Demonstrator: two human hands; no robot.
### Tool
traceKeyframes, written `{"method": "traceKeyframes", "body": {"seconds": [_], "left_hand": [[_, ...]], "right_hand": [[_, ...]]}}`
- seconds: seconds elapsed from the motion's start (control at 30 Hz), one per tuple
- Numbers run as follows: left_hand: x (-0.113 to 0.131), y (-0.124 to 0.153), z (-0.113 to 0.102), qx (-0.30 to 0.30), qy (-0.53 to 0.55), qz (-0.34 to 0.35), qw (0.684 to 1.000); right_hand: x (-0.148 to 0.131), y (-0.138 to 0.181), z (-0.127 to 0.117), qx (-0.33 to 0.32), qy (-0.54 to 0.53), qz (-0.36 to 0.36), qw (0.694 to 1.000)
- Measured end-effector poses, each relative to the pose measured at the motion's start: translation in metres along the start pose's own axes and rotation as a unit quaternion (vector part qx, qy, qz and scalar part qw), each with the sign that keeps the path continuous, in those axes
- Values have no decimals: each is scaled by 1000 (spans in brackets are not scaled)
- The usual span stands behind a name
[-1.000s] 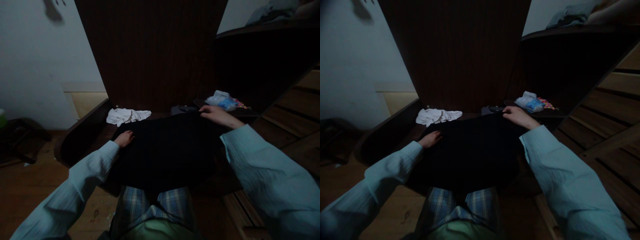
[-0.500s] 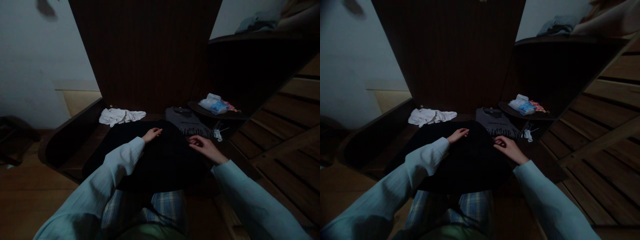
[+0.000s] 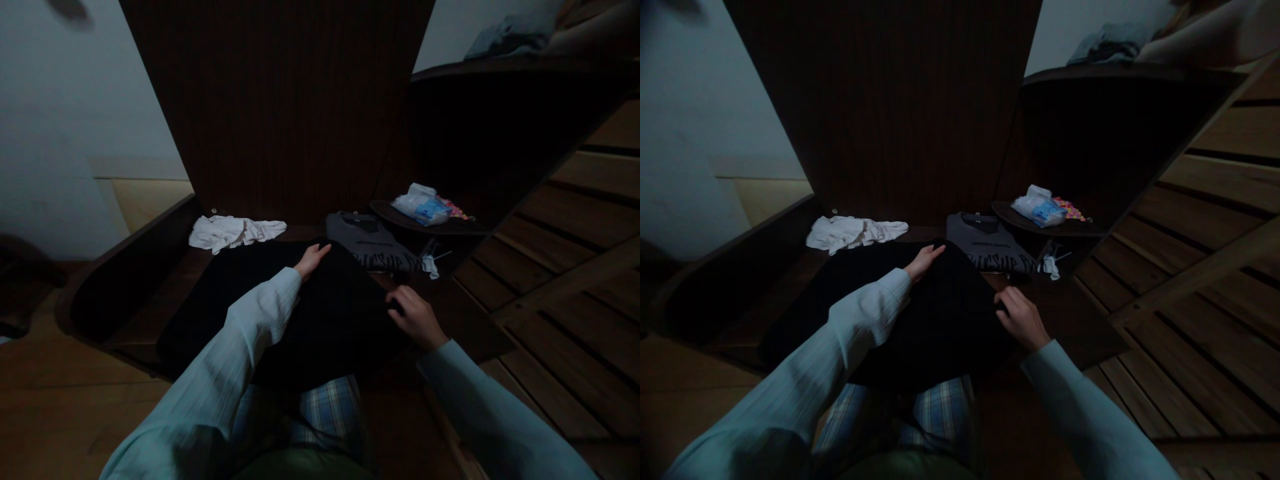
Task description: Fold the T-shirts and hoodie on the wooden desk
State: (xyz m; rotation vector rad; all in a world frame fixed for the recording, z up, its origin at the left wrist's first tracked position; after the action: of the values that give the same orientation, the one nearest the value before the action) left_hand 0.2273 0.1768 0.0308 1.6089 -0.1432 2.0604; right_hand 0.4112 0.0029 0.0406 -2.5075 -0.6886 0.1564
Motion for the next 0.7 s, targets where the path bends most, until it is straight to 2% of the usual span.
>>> {"method": "traceKeyframes", "body": {"seconds": [0.1,0.17,0.27,0.33,0.43,0.5,0.63,0.7], "left_hand": [[-5,-4,0,6,15,-24,1000],[-9,-4,-1,-5,18,-52,998],[-13,2,-4,-10,-3,-75,997],[-13,7,-9,22,-49,-83,995],[-14,16,-14,54,-125,-102,985],[-15,21,-14,26,-147,-108,983],[-15,27,-8,-81,-133,-103,982],[-11,26,-8,-71,-132,-82,985]], "right_hand": [[-3,6,-3,35,8,-22,999],[-4,11,-2,44,-23,-42,998],[-6,16,0,1,-80,-52,995],[-10,18,0,-41,-103,-57,992],[-14,18,-2,-63,-124,-63,988],[-14,18,-3,-57,-139,-60,987],[-5,21,2,-28,-135,-24,990],[3,24,6,-14,-113,22,993]]}}
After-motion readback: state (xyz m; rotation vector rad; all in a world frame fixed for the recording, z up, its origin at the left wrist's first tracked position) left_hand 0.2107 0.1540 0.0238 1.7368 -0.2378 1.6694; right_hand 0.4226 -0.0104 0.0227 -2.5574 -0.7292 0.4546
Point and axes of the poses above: each hand's wrist, its own y-axis away from the middle knuckle, its own z-axis out of the palm, x = y × z, the point moved 4 cm from there along -y, towards the middle knuckle, and after that the axes turned 11 degrees about -z, right-handed, at the moved point
